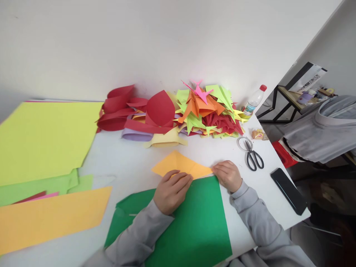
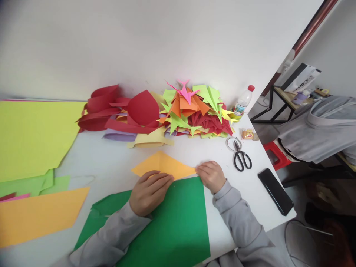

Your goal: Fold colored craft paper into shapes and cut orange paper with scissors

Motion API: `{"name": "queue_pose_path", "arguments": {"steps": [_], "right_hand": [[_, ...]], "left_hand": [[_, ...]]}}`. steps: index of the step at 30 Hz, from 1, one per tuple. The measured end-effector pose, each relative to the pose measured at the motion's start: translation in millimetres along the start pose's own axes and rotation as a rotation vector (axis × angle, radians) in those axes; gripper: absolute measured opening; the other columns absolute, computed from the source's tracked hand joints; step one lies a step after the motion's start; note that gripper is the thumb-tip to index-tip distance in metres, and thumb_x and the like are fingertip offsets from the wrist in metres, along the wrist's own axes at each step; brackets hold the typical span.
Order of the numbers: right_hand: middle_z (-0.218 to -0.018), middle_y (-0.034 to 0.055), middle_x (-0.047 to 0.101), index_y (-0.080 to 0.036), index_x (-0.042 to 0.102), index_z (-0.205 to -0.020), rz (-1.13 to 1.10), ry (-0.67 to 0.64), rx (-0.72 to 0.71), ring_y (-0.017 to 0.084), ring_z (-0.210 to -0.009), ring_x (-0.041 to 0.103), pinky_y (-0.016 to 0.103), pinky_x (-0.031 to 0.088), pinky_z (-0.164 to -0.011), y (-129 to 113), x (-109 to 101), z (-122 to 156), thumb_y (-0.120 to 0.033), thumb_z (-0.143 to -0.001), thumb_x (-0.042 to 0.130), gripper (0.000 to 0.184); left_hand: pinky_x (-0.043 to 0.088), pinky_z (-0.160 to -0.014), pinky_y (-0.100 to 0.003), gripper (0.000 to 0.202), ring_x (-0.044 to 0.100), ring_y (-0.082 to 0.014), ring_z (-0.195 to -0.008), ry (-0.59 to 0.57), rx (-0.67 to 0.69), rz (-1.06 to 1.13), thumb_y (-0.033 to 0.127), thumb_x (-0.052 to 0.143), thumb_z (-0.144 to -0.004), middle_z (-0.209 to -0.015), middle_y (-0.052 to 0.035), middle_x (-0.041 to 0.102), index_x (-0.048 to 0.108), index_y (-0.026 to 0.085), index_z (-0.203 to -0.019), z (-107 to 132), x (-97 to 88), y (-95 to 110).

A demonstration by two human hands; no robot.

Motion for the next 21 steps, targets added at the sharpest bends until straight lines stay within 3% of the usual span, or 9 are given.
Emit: {"name": "queue_pose_path", "arguments": {"steps": [21], "right_hand": [[-0.056, 0.0011, 0.064, -0.017, 0.061, -0.064, 0.048, 0.053, 0.069, 0.013, -0.058, 0.056, 0.031, 0.038, -0.061, 5.9, -7.0, -2.0, -0.016, -0.091, 0.056, 0.028]], "left_hand": [[0.049, -0.08, -0.039, 0.018, 0.069, -0.0182, -0.078, 0.052, 0.039, 0.005, 0.002, 0.053, -0.086, -0.082, -0.0038, 0.076, 0.063, 0.014, -0.094, -0.2, -0.8, -0.5]]}}
Point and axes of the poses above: each hand's wrist, its own z-axis away from the middle knuckle, its own x-axis out of the palm, y = z × x, the point moved 6 cm from there along -z, towards the middle knuckle
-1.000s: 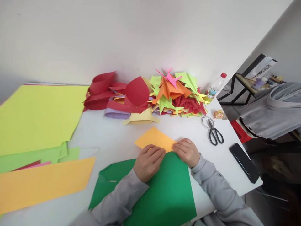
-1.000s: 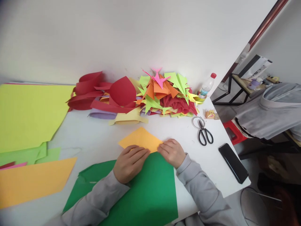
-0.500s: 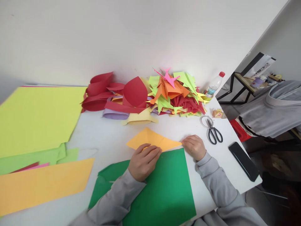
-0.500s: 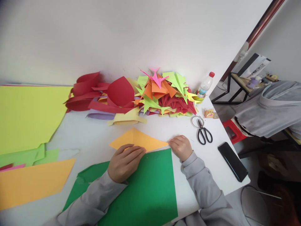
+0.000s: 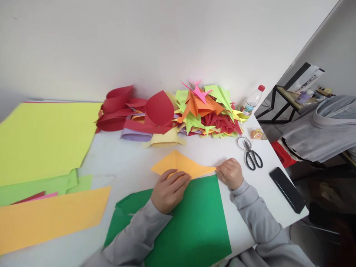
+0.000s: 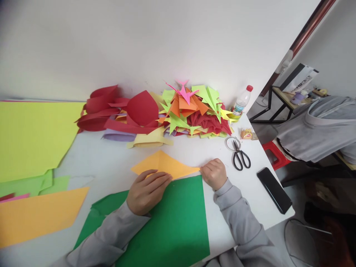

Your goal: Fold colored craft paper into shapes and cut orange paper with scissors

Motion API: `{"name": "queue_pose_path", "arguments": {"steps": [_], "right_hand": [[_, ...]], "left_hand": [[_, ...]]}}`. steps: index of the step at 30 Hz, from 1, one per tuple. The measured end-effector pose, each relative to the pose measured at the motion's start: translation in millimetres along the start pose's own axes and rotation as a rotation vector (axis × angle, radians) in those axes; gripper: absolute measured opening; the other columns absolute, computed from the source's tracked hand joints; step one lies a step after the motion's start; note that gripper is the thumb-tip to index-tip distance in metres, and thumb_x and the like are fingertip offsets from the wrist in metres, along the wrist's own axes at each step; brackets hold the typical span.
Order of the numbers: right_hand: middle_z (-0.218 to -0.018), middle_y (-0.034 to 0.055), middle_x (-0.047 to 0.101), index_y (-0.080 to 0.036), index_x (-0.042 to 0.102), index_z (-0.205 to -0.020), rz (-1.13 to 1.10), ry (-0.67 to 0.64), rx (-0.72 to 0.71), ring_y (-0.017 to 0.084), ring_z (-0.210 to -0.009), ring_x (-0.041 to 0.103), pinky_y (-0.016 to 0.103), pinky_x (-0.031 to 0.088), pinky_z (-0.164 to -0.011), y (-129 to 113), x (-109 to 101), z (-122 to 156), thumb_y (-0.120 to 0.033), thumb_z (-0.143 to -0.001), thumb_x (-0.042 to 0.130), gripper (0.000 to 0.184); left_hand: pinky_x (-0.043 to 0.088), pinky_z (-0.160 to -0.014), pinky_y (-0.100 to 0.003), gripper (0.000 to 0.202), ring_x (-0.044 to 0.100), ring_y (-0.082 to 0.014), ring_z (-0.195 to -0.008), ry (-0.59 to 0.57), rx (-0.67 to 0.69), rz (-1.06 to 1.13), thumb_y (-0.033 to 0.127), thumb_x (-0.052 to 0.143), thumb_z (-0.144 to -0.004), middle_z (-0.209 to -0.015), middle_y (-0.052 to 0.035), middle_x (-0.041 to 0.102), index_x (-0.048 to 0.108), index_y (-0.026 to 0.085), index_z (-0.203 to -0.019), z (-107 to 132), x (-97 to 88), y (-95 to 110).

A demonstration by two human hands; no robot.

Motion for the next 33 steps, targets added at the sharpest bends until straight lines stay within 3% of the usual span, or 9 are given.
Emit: {"name": "queue_pose_path", "arguments": {"steps": [5, 9, 14, 17, 21, 26, 33], "right_hand": [[-0.063, 0.0019, 0.068, -0.018, 0.065, -0.07, -0.04, 0.017, 0.03, 0.013, -0.064, 0.06, 0.029, 0.041, -0.063, 12, -1, 3, -0.019, -0.093, 0.055, 0.025], [-0.065, 0.0037, 0.069, -0.018, 0.065, -0.075, -0.093, 0.062, 0.145, 0.015, -0.064, 0.061, 0.029, 0.045, -0.063, 22, -8, 4, -0.019, -0.092, 0.056, 0.02], [-0.093, 0.0093, 0.071, -0.015, 0.063, -0.105, -0.216, 0.06, 0.212, 0.019, -0.089, 0.064, 0.035, 0.052, -0.077, 0, -19, -7, -0.022, -0.095, 0.046, 0.021], [-0.1, 0.0107, 0.071, -0.015, 0.062, -0.109, -0.277, 0.058, 0.078, 0.024, -0.096, 0.062, 0.043, 0.049, -0.08, -24, -28, -14, -0.019, -0.09, 0.046, 0.026], [-0.096, 0.0101, 0.072, -0.014, 0.062, -0.108, -0.217, 0.075, -0.052, 0.024, -0.092, 0.061, 0.042, 0.046, -0.077, -41, -33, -17, -0.025, -0.087, 0.054, 0.025], [-0.094, 0.0047, 0.072, -0.018, 0.065, -0.1, 0.01, -0.042, -0.169, 0.019, -0.092, 0.061, 0.039, 0.042, -0.086, -59, -14, -17, -0.016, -0.088, 0.059, 0.014], [-0.095, 0.0054, 0.071, -0.017, 0.067, -0.097, 0.077, -0.073, -0.214, 0.02, -0.094, 0.059, 0.042, 0.041, -0.091, -68, -2, -14, -0.015, -0.091, 0.055, 0.014]], "left_hand": [[0.049, -0.08, -0.037, 0.02, 0.069, -0.0175, -0.079, 0.017, 0.014, -0.005, 0.003, 0.052, -0.086, -0.082, -0.0037, 0.076, 0.064, 0.016, -0.096, 1, -5.7, -4], [0.05, -0.079, -0.037, 0.018, 0.068, -0.0181, -0.08, 0.056, 0.013, 0.0, 0.004, 0.054, -0.086, -0.082, -0.0062, 0.075, 0.064, 0.014, -0.097, 1, -12.9, -7], [0.05, -0.083, -0.038, 0.019, 0.068, -0.0191, -0.086, 0.005, 0.046, 0.009, 0.006, 0.052, -0.087, -0.085, -0.0064, 0.075, 0.064, 0.014, -0.099, 2, -5.8, 2], [0.049, -0.085, -0.039, 0.02, 0.067, -0.0188, -0.085, -0.037, 0.051, -0.04, 0.005, 0.052, -0.087, -0.085, -0.0057, 0.074, 0.065, 0.015, -0.097, 3, -0.4, 4], [0.05, -0.083, -0.04, 0.016, 0.066, -0.0208, -0.085, -0.073, 0.063, -0.132, 0.005, 0.053, -0.086, -0.083, -0.0069, 0.073, 0.066, 0.013, -0.091, 2, 0.9, 4], [0.05, -0.084, -0.042, 0.014, 0.066, -0.022, -0.084, -0.063, 0.092, -0.131, 0.006, 0.053, -0.085, -0.081, -0.0079, 0.072, 0.066, 0.011, -0.087, -1, 0.9, 16], [0.049, -0.088, -0.042, 0.017, 0.066, -0.0216, -0.089, -0.035, 0.103, -0.067, 0.007, 0.053, -0.084, -0.085, -0.0083, 0.073, 0.066, 0.014, -0.091, 6, 4.1, 26]]}}
Point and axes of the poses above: each hand's wrist, its own z-axis away from the middle knuckle, its own x-axis out of the palm, y = z × x, the point moved 6 cm from there along -z, towards the middle knuckle
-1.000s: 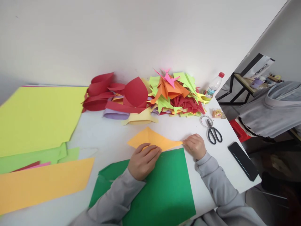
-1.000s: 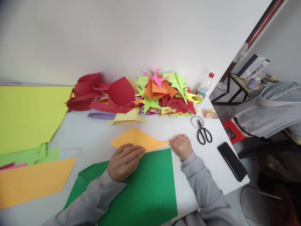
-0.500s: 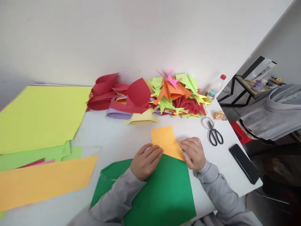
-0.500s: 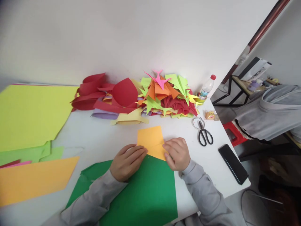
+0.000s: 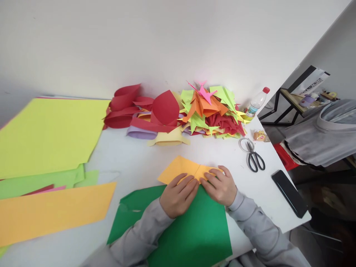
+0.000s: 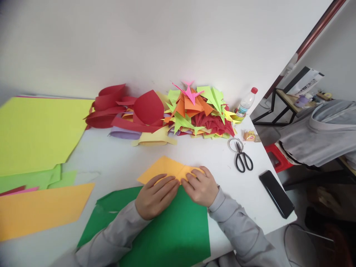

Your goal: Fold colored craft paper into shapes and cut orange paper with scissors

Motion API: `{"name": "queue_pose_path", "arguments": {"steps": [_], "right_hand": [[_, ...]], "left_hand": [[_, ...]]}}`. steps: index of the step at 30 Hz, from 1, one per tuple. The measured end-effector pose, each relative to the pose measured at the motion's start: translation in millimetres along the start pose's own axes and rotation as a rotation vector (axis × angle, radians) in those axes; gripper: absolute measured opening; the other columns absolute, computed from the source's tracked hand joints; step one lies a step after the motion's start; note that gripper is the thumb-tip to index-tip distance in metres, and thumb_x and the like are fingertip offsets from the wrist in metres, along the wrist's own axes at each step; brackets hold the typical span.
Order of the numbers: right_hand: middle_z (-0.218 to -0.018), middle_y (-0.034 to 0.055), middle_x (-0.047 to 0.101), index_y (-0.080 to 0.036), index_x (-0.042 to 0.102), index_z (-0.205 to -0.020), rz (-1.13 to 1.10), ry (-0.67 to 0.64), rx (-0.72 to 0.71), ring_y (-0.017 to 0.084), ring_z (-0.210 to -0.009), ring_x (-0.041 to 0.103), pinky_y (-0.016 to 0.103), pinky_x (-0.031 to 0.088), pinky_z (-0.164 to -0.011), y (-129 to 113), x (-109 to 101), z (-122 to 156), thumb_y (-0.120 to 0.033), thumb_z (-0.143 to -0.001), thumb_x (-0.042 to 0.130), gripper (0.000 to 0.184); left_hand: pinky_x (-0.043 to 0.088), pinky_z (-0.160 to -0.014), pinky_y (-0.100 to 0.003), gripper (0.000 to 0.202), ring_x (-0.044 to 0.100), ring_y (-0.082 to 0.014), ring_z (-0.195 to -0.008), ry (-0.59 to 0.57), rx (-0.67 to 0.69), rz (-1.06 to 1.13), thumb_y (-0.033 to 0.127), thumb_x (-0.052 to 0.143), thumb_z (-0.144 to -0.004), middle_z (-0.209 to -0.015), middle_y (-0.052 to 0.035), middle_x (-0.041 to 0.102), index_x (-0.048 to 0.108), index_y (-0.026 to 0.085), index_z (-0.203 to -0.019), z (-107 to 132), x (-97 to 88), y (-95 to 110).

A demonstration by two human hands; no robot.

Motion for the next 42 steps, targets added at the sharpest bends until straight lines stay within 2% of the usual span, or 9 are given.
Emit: {"name": "queue_pose_path", "arguments": {"steps": [4, 8, 17, 21, 25, 28, 32, 35, 42], "right_hand": [[-0.091, 0.0058, 0.071, -0.015, 0.067, -0.092, -0.045, 0.017, -0.071, 0.019, -0.09, 0.06, 0.041, 0.043, -0.091, -8, 2, 1, -0.012, -0.09, 0.054, 0.014], [-0.086, 0.003, 0.071, -0.018, 0.066, -0.09, -0.056, 0.026, -0.061, 0.018, -0.088, 0.061, 0.042, 0.043, -0.091, -3, 3, 0, -0.015, -0.089, 0.057, 0.01], [-0.078, 0.0016, 0.071, -0.019, 0.065, -0.084, -0.003, 0.056, 0.079, 0.018, -0.078, 0.06, 0.041, 0.041, -0.086, 44, 0, 16, -0.011, -0.083, 0.056, 0.012], [-0.075, 0.0019, 0.07, -0.02, 0.065, -0.081, 0.007, 0.047, 0.118, 0.018, -0.076, 0.059, 0.04, 0.041, -0.084, 58, -1, 22, -0.011, -0.082, 0.056, 0.012], [-0.074, 0.0038, 0.07, -0.019, 0.066, -0.085, 0.029, 0.107, 0.197, 0.02, -0.077, 0.059, 0.04, 0.041, -0.08, 68, -10, 24, -0.01, -0.081, 0.056, 0.014], [-0.087, 0.0058, 0.072, -0.018, 0.066, -0.097, -0.023, 0.12, 0.201, 0.022, -0.088, 0.061, 0.042, 0.042, -0.083, 58, -11, 19, -0.01, -0.082, 0.057, 0.02], [-0.1, 0.0081, 0.071, -0.015, 0.064, -0.109, -0.091, 0.018, 0.067, 0.023, -0.101, 0.06, 0.044, 0.042, -0.092, 24, 5, 9, -0.018, -0.086, 0.06, 0.024], [-0.093, 0.0055, 0.072, -0.017, 0.065, -0.103, -0.079, 0.025, -0.006, 0.019, -0.096, 0.06, 0.041, 0.043, -0.091, 7, 14, 6, -0.011, -0.089, 0.054, 0.019], [-0.088, 0.0057, 0.072, -0.015, 0.067, -0.09, -0.09, 0.055, -0.082, 0.017, -0.092, 0.061, 0.038, 0.046, -0.088, -1, 16, 5, -0.01, -0.09, 0.055, 0.013]], "left_hand": [[0.05, -0.087, -0.042, 0.017, 0.066, -0.0213, -0.087, 0.015, 0.01, 0.017, 0.006, 0.052, -0.082, -0.083, -0.0082, 0.072, 0.066, 0.015, -0.088, -1, 0.4, 2], [0.05, -0.084, -0.042, 0.02, 0.067, -0.0213, -0.084, 0.024, 0.003, 0.045, 0.005, 0.049, -0.082, -0.08, -0.0064, 0.073, 0.065, 0.014, -0.09, -5, -3.1, 0], [0.05, -0.083, -0.039, 0.018, 0.067, -0.0187, -0.08, 0.049, -0.063, -0.041, 0.003, 0.058, -0.079, -0.079, -0.0025, 0.073, 0.064, 0.017, -0.09, -4, -14.1, -21], [0.05, -0.083, -0.039, 0.018, 0.067, -0.019, -0.081, 0.042, -0.047, -0.04, 0.003, 0.058, -0.079, -0.078, -0.0028, 0.073, 0.064, 0.017, -0.09, -4, -14.0, -21], [0.049, -0.083, -0.038, 0.018, 0.067, -0.0183, -0.08, 0.049, -0.088, -0.059, 0.004, 0.061, -0.078, -0.079, -0.0022, 0.072, 0.065, 0.018, -0.09, -4, -16.4, -25], [0.049, -0.083, -0.039, 0.016, 0.067, -0.0191, -0.079, 0.043, -0.086, -0.049, 0.004, 0.061, -0.078, -0.078, -0.0039, 0.072, 0.065, 0.015, -0.089, -5, -14.8, -24], [0.049, -0.085, -0.039, 0.018, 0.066, -0.0193, -0.081, 0.035, -0.06, -0.009, 0.004, 0.058, -0.078, -0.078, -0.0048, 0.072, 0.065, 0.015, -0.09, -5, -9.7, -18], [0.049, -0.086, -0.038, 0.016, 0.066, -0.0186, -0.082, 0.037, -0.076, 0.011, 0.005, 0.058, -0.079, -0.078, -0.0041, 0.071, 0.065, 0.017, -0.089, -6, -7.0, -15], [0.049, -0.087, -0.042, 0.018, 0.065, -0.0206, -0.084, -0.018, -0.011, 0.024, 0.005, 0.051, -0.083, -0.08, -0.0067, 0.071, 0.066, 0.014, -0.088, -5, 1.1, -1]]}}
Point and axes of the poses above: each hand's wrist, its own z-axis away from the middle knuckle, its own x-axis out of the palm, y = z × x, the point moved 6 cm from there along -z, towards the middle knuckle
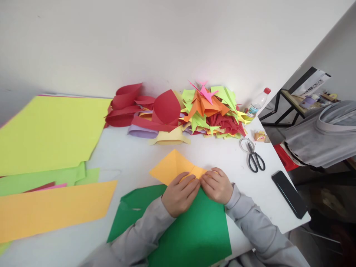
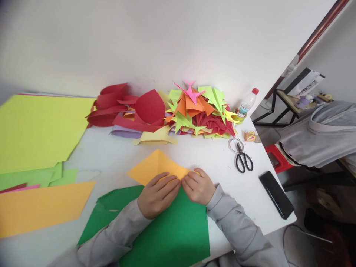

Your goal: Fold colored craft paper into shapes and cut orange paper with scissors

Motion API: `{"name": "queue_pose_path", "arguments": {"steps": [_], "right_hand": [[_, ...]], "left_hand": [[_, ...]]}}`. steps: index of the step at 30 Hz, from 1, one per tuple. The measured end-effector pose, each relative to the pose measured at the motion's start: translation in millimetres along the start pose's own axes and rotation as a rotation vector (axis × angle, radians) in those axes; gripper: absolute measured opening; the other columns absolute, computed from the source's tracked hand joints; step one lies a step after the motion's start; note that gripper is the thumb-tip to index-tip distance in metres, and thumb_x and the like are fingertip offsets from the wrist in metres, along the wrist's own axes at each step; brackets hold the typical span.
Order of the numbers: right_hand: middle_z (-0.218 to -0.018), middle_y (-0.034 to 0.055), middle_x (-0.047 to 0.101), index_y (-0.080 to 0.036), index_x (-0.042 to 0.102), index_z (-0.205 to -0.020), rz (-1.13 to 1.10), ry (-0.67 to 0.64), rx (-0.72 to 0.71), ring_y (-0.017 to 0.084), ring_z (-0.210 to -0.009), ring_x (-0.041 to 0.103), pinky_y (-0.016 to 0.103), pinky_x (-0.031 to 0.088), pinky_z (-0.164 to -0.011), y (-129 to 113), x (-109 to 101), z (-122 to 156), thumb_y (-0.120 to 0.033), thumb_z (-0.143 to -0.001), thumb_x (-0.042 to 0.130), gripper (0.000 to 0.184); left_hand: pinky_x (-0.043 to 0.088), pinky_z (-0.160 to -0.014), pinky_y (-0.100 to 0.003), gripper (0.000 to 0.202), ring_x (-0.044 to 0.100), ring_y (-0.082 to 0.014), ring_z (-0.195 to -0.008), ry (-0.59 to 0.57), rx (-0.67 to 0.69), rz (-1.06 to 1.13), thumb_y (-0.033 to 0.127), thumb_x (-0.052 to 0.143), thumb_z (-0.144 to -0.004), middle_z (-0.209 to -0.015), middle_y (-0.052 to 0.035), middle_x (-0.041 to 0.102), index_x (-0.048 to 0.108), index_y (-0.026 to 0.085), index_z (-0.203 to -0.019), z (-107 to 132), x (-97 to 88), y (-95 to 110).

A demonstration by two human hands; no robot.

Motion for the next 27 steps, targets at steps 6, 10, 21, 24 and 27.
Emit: {"name": "queue_pose_path", "arguments": {"steps": [6, 10, 21, 24, 27], "right_hand": [[-0.09, 0.0059, 0.071, -0.015, 0.066, -0.091, 0.002, -0.03, -0.022, 0.018, -0.094, 0.062, 0.041, 0.044, -0.09, -3, 2, 2, -0.011, -0.089, 0.058, 0.01], [-0.089, 0.0057, 0.072, -0.015, 0.066, -0.092, 0.007, -0.018, -0.021, 0.019, -0.092, 0.063, 0.041, 0.044, -0.089, 1, -1, 2, -0.011, -0.087, 0.061, 0.008], [-0.089, 0.0031, 0.073, -0.017, 0.067, -0.089, 0.078, 0.019, 0.041, 0.017, -0.089, 0.063, 0.038, 0.045, -0.086, 21, -16, 5, -0.01, -0.086, 0.06, 0.01], [-0.087, 0.0036, 0.073, -0.017, 0.067, -0.09, 0.09, 0.046, 0.072, 0.018, -0.088, 0.062, 0.038, 0.046, -0.083, 28, -20, 8, -0.01, -0.085, 0.061, 0.011], [-0.086, 0.004, 0.073, -0.018, 0.067, -0.092, 0.1, 0.057, 0.11, 0.018, -0.088, 0.062, 0.039, 0.046, -0.082, 35, -23, 12, -0.009, -0.086, 0.06, 0.012]], "left_hand": [[0.049, -0.09, -0.041, 0.018, 0.065, -0.0197, -0.087, -0.021, -0.011, -0.018, 0.007, 0.051, -0.084, -0.081, -0.0062, 0.071, 0.066, 0.016, -0.088, 3, 1.7, -1], [0.048, -0.091, -0.042, 0.017, 0.065, -0.0206, -0.088, -0.02, -0.01, -0.026, 0.007, 0.052, -0.084, -0.082, -0.0071, 0.071, 0.066, 0.016, -0.088, 4, 1.8, -4], [0.051, -0.088, -0.043, 0.013, 0.067, -0.0214, -0.085, 0.006, -0.004, -0.08, 0.007, 0.054, -0.085, -0.081, -0.0076, 0.073, 0.065, 0.014, -0.087, 4, -11.1, -19], [0.051, -0.087, -0.044, 0.014, 0.068, -0.0214, -0.084, 0.026, -0.019, -0.111, 0.006, 0.054, -0.084, -0.081, -0.0079, 0.074, 0.064, 0.014, -0.089, 6, -15.0, -25], [0.052, -0.087, -0.043, 0.014, 0.068, -0.0207, -0.081, 0.064, -0.059, -0.124, 0.004, 0.059, -0.08, -0.077, -0.0074, 0.073, 0.064, 0.014, -0.089, 7, -20.1, -30]]}}
Point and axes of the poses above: each hand's wrist, its own z-axis away from the middle knuckle, its own x-axis out of the palm, y = z × x, the point moved 6 cm from there along -z, towards the middle knuckle
